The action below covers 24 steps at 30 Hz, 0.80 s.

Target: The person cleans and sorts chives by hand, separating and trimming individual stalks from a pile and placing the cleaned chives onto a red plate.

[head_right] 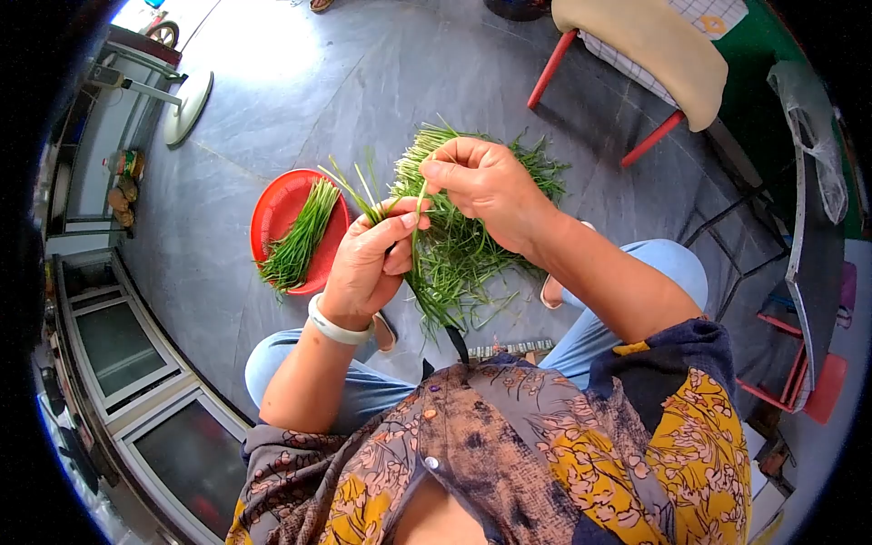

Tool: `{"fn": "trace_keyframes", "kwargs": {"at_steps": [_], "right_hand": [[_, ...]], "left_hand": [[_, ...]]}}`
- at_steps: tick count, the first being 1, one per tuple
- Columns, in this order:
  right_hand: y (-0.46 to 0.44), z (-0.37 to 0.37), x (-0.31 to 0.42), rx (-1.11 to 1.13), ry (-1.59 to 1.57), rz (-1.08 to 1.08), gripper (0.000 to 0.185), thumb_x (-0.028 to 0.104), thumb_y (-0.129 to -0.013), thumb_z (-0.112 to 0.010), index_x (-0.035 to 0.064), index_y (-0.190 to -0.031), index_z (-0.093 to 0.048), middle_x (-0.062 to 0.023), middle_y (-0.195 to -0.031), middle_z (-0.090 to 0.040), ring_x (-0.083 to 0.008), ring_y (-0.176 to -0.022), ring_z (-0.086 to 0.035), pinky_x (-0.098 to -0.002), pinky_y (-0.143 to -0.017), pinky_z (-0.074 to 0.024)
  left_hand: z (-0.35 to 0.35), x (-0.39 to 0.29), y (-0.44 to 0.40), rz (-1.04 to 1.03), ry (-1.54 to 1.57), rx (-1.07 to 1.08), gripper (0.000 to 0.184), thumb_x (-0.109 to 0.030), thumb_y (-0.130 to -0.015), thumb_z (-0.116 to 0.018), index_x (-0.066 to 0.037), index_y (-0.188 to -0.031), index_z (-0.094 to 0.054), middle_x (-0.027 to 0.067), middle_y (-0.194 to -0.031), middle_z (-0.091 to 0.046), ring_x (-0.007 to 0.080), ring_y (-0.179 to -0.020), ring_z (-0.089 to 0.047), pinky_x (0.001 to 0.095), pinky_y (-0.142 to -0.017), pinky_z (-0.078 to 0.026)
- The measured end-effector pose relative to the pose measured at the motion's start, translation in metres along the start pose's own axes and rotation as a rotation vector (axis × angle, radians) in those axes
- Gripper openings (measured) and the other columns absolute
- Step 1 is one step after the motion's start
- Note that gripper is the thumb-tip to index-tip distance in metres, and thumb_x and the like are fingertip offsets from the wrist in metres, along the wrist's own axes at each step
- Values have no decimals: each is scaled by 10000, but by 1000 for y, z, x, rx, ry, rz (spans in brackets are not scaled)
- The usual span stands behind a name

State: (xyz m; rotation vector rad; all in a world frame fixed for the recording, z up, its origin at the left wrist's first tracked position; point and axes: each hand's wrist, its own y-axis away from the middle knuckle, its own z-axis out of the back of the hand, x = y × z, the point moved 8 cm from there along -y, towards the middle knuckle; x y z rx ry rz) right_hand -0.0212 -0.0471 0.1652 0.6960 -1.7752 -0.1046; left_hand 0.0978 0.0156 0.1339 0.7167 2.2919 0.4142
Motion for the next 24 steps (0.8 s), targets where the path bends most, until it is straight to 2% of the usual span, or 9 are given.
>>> {"fn": "trace_keyframes", "kwargs": {"at_steps": [6,18,24], "right_hand": [[3,-1,-4,4,41,-3,108,174,-904,-639,69,-885,-620,46,-729,-580,-3,-527,-374,-189,-459,-272],[5,-1,0,-19,84,74,115,174,-908,-634,66,-870,-634,30,-759,-598,-12,-589,-445,-190,-499,-335],[8,-3,1,2,110,63,131,187,-907,-638,57,-890,-641,25,-769,-616,-14,-592,-455,-186,-502,-346]], "left_hand": [[0,1,-2,-34,-23,-20,121,-84,-911,-607,-38,-1020,-634,0,-838,-621,19,-481,-384,177,-436,-275],[0,0,-3,-88,-30,-29,130,-77,-883,-640,-41,-1007,-636,-26,-801,-595,-2,-503,-372,166,-452,-262],[3,1,-5,-79,-44,-28,98,-97,-912,-606,-48,-996,-621,-21,-785,-567,24,-480,-385,187,-455,-276]]}}
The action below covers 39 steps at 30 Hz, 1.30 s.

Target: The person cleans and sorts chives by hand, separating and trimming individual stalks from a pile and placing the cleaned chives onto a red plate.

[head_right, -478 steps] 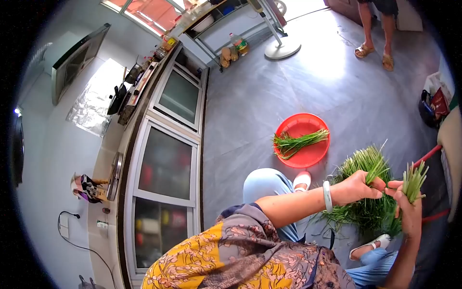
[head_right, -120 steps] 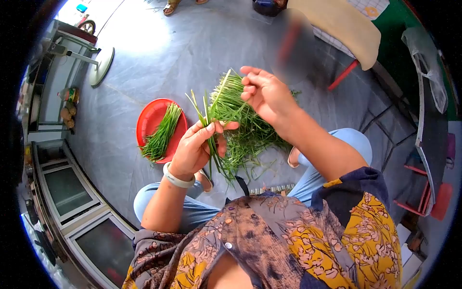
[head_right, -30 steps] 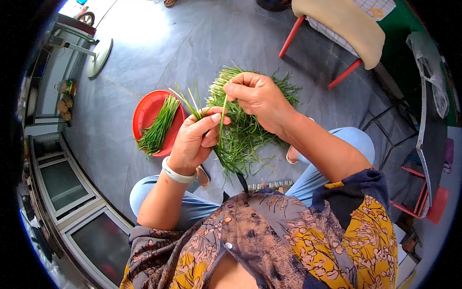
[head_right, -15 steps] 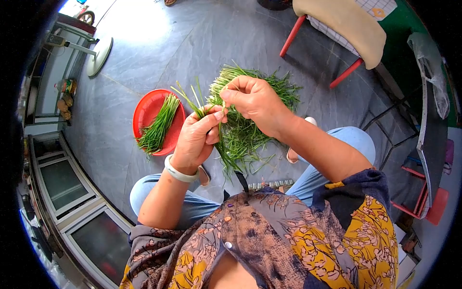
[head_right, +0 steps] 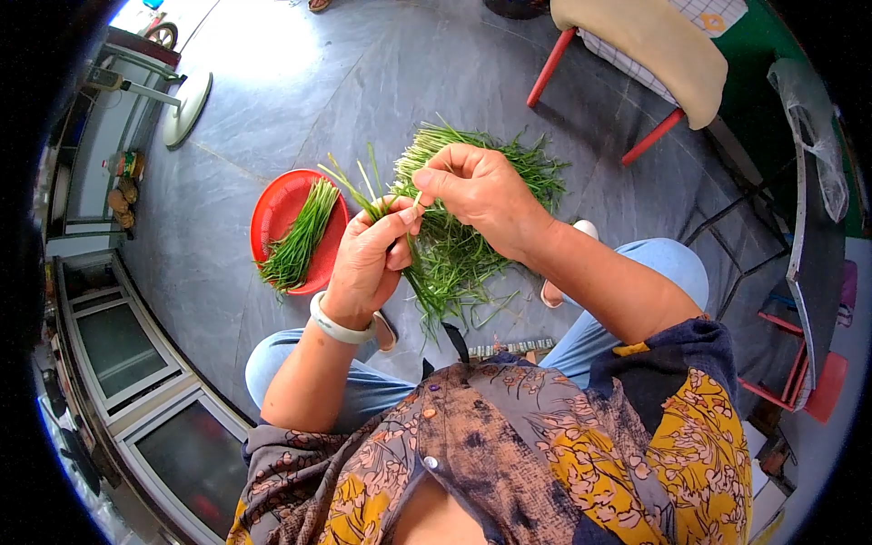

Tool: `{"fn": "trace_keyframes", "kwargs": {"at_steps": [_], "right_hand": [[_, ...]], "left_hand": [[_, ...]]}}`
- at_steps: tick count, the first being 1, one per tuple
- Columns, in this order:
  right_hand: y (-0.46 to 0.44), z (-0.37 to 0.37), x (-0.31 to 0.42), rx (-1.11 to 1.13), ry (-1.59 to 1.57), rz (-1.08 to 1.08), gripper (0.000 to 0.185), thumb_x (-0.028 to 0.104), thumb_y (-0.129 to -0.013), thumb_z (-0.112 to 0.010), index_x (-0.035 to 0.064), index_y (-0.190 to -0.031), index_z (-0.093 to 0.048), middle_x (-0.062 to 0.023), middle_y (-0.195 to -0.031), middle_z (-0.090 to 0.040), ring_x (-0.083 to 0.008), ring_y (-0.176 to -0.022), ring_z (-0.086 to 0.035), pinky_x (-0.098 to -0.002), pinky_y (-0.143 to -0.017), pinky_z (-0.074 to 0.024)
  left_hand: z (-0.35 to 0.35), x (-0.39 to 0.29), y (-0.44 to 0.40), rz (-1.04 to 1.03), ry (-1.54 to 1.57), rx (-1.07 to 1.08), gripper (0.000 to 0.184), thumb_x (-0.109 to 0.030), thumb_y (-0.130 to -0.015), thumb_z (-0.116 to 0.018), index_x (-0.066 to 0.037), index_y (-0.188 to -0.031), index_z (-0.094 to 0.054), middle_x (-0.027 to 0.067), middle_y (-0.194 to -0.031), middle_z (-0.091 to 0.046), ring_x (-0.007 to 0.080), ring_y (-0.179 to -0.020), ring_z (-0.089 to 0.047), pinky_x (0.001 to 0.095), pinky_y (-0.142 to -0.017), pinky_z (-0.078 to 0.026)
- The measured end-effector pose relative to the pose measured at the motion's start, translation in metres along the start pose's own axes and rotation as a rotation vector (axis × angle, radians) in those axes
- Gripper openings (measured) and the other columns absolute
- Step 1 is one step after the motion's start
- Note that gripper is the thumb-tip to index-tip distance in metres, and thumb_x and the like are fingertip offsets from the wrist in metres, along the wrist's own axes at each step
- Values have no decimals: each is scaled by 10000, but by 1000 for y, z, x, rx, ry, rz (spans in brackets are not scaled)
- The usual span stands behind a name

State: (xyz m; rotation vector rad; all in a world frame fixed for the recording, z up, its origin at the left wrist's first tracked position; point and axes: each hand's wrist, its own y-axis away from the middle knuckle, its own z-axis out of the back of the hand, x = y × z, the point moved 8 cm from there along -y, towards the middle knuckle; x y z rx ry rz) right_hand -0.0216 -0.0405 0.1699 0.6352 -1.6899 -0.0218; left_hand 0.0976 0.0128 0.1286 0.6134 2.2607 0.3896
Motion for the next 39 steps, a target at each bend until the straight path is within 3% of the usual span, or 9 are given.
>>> {"fn": "trace_keyframes", "kwargs": {"at_steps": [10,19,25,28,34,37,39], "right_hand": [[0,-4,-5,85,-64,-24,130,189,-916,-628,63,-897,-651,34,-742,-618,-5,-584,-441,-183,-497,-334],[6,-15,2,139,5,-9,132,182,-917,-621,65,-869,-657,4,-762,-651,-21,-622,-504,-175,-522,-347],[5,-11,-2,104,-138,-89,134,189,-941,-607,68,-902,-651,43,-730,-585,-7,-527,-375,-173,-459,-275],[-1,4,-9,7,-194,-64,132,190,-912,-633,64,-892,-666,20,-742,-622,-13,-505,-379,-187,-459,-280],[5,3,-9,-3,-7,-29,122,161,-940,-599,55,-901,-646,43,-742,-573,-8,-536,-379,-177,-476,-286],[4,-9,-2,54,61,142,101,131,-932,-598,56,-882,-642,46,-757,-581,-1,-576,-403,-181,-514,-309],[8,-8,0,71,81,120,104,112,-934,-586,46,-870,-634,34,-785,-600,-16,-658,-450,-193,-581,-351]], "left_hand": [[-4,-1,-1,-9,-37,18,64,-108,-915,-604,-62,-959,-614,6,-790,-599,25,-476,-385,179,-444,-278],[0,3,-3,-9,-23,22,51,-102,-909,-604,-65,-943,-615,10,-779,-597,29,-481,-390,183,-449,-288],[-8,-5,-1,-6,-38,22,64,-104,-902,-616,-72,-958,-616,6,-777,-594,32,-499,-400,184,-465,-298],[-11,-8,1,-48,-56,7,77,-80,-886,-635,-66,-961,-623,-3,-786,-602,23,-514,-401,180,-471,-293],[-2,-9,1,-103,-46,-64,97,-41,-864,-655,-59,-957,-633,-10,-810,-625,16,-534,-408,178,-485,-294],[-3,-9,0,-99,-63,-56,97,-69,-868,-660,-70,-958,-624,11,-812,-632,32,-517,-404,193,-507,-310],[-3,-8,0,-94,-75,-51,93,-69,-866,-662,-71,-953,-626,15,-811,-635,33,-516,-404,192,-506,-309]]}}
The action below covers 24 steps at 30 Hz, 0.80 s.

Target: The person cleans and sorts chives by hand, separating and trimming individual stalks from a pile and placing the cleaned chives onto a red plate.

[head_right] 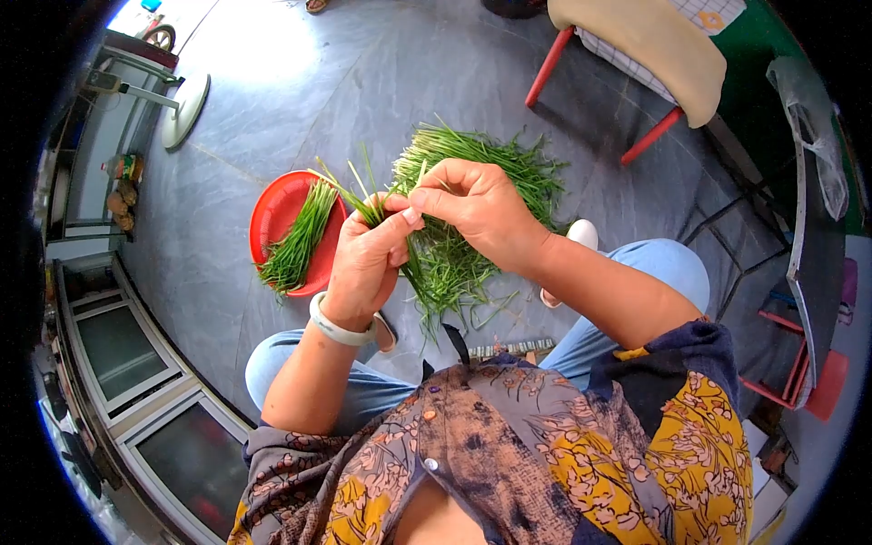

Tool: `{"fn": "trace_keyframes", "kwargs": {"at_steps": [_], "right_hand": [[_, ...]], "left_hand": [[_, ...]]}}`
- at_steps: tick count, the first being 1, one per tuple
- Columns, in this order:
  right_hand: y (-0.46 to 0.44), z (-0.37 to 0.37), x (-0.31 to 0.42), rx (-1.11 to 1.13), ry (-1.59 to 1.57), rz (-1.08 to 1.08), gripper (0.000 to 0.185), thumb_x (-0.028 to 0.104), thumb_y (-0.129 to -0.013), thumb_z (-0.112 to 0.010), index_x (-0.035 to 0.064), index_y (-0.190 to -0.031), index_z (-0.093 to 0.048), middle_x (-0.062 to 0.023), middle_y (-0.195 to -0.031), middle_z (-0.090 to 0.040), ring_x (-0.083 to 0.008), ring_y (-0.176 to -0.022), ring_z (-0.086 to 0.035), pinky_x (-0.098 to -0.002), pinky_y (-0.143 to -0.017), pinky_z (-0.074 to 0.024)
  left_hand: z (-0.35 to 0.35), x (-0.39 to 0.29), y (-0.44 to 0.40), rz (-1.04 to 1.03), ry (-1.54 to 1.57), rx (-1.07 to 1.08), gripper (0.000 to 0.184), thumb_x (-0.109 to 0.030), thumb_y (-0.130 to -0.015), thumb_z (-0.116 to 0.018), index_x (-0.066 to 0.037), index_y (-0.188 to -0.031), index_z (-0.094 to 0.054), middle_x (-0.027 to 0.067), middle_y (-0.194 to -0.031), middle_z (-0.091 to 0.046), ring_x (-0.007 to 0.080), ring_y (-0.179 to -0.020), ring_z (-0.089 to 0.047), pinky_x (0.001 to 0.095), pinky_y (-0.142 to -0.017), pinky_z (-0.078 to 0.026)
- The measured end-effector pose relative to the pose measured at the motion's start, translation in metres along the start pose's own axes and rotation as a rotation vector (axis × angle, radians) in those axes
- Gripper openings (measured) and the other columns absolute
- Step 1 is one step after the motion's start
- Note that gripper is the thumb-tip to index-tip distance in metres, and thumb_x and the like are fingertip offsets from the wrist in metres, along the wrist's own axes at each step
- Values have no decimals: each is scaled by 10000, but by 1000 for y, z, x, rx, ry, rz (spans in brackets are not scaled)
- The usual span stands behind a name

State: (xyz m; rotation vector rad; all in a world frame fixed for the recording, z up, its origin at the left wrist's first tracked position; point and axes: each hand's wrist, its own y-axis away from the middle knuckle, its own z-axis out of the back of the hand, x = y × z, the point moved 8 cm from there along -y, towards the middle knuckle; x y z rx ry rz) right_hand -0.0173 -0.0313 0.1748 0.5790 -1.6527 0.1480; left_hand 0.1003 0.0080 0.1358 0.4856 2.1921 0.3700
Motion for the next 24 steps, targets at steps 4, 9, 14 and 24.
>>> {"fn": "trace_keyframes", "kwargs": {"at_steps": [4,9,14,24], "right_hand": [[-2,1,-1,25,113,56,115,108,-946,-559,35,-875,-611,39,-763,-568,-30,-703,-465,-209,-624,-376],[0,0,2,47,217,31,117,116,-952,-540,28,-888,-584,34,-758,-557,-35,-715,-470,-218,-637,-394],[1,-2,9,50,293,128,150,140,-948,-547,7,-892,-588,4,-759,-601,-47,-715,-506,-229,-643,-421],[3,-5,22,71,370,206,118,112,-937,-558,7,-887,-579,-16,-745,-599,-67,-710,-512,-254,-648,-441]], "left_hand": [[0,-1,0,-2,-10,13,84,-72,-868,-658,-64,-946,-628,27,-795,-641,34,-511,-410,190,-503,-315],[2,2,1,27,-9,16,76,-81,-877,-645,-54,-947,-629,37,-778,-644,31,-497,-414,183,-481,-311],[-1,1,2,39,-19,40,63,-97,-895,-630,-61,-947,-628,36,-774,-644,26,-487,-405,178,-472,-303],[-3,1,5,77,47,55,95,-116,-896,-635,-33,-940,-643,65,-788,-657,14,-472,-389,169,-453,-280]]}}
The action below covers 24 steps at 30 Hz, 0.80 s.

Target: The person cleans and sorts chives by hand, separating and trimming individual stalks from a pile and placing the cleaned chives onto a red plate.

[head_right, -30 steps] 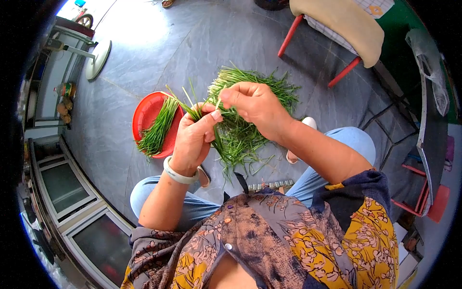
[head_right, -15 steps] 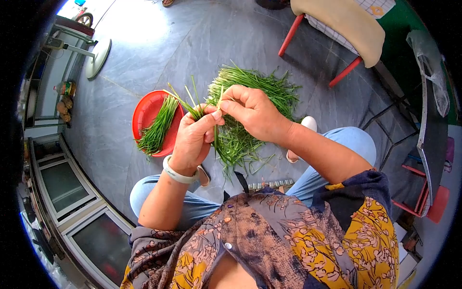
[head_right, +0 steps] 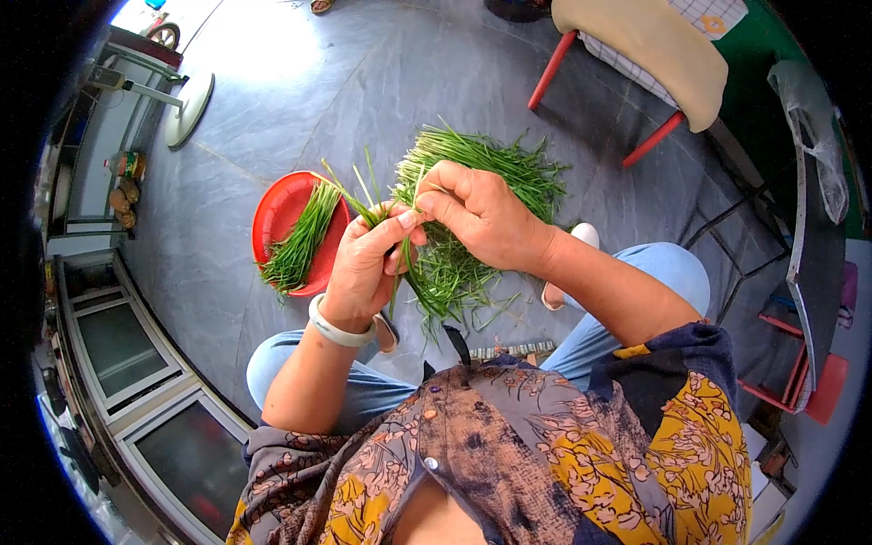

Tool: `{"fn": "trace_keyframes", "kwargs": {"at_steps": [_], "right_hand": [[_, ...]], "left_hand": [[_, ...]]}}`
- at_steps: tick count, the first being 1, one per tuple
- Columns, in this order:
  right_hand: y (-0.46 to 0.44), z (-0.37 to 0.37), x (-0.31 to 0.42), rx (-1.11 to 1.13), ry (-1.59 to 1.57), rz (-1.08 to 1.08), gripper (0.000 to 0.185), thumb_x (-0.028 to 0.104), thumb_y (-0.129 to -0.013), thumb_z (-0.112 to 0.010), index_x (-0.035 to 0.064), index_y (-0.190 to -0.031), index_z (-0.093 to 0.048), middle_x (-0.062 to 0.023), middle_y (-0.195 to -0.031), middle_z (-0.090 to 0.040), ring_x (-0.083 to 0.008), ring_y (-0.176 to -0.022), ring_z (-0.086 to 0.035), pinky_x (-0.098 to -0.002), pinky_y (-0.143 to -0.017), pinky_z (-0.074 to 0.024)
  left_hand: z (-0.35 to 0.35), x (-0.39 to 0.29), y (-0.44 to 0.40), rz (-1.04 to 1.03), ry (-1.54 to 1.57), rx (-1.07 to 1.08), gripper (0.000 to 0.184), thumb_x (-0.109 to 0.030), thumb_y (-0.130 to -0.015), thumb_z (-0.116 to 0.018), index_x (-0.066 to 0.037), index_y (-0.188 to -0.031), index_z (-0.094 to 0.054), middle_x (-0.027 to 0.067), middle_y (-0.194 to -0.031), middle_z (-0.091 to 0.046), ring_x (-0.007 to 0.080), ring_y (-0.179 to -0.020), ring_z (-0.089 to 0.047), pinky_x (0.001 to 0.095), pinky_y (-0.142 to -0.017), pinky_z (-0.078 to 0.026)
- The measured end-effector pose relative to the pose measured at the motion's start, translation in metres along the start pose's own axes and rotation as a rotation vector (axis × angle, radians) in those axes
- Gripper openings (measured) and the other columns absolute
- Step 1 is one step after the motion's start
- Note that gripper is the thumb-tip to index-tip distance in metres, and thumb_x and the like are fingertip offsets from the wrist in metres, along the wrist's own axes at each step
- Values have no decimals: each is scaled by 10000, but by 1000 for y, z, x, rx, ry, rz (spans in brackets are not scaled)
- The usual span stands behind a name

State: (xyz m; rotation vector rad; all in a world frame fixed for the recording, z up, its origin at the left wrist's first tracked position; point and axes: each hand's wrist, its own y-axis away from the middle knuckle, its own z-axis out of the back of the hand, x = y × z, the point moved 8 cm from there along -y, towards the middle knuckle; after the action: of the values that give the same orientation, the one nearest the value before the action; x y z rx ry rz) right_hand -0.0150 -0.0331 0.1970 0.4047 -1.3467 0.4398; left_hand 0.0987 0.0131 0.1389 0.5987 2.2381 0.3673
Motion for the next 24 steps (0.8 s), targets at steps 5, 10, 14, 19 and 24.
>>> {"fn": "trace_keyframes", "kwargs": {"at_steps": [5,10,14,19,24], "right_hand": [[2,4,-1,-48,81,-26,108,108,-919,-577,8,-878,-581,-1,-706,-569,-55,-661,-482,-245,-588,-417],[-1,13,-21,-123,1,-57,89,93,-903,-588,7,-885,-600,32,-713,-554,-33,-650,-462,-219,-570,-393],[-3,10,-22,-119,-81,-68,92,96,-908,-593,11,-880,-613,53,-723,-543,-19,-643,-435,-214,-555,-374],[-1,0,-18,-91,-191,-99,137,118,-925,-594,14,-837,-608,51,-715,-532,-19,-651,-425,-216,-557,-361],[-3,15,-29,-187,-19,-84,165,153,-920,-607,25,-816,-593,44,-679,-513,-38,-642,-425,-238,-557,-369]], "left_hand": [[0,-1,1,-1,-54,-12,73,-131,-909,-621,-60,-925,-627,31,-761,-644,20,-476,-388,183,-473,-292],[3,-1,0,-21,-38,-39,79,-128,-899,-638,-53,-923,-638,35,-753,-647,16,-476,-389,183,-466,-289],[6,0,-1,-24,-58,-57,51,-122,-912,-622,-74,-930,-628,17,-757,-641,23,-481,-387,186,-483,-295],[4,2,-2,-4,-69,-67,53,-120,-905,-630,-71,-928,-627,24,-752,-642,23,-480,-390,183,-478,-303],[6,2,-3,-2,-89,-85,49,-116,-896,-640,-69,-907,-633,25,-735,-641,23,-474,-394,182,-474,-307]]}}
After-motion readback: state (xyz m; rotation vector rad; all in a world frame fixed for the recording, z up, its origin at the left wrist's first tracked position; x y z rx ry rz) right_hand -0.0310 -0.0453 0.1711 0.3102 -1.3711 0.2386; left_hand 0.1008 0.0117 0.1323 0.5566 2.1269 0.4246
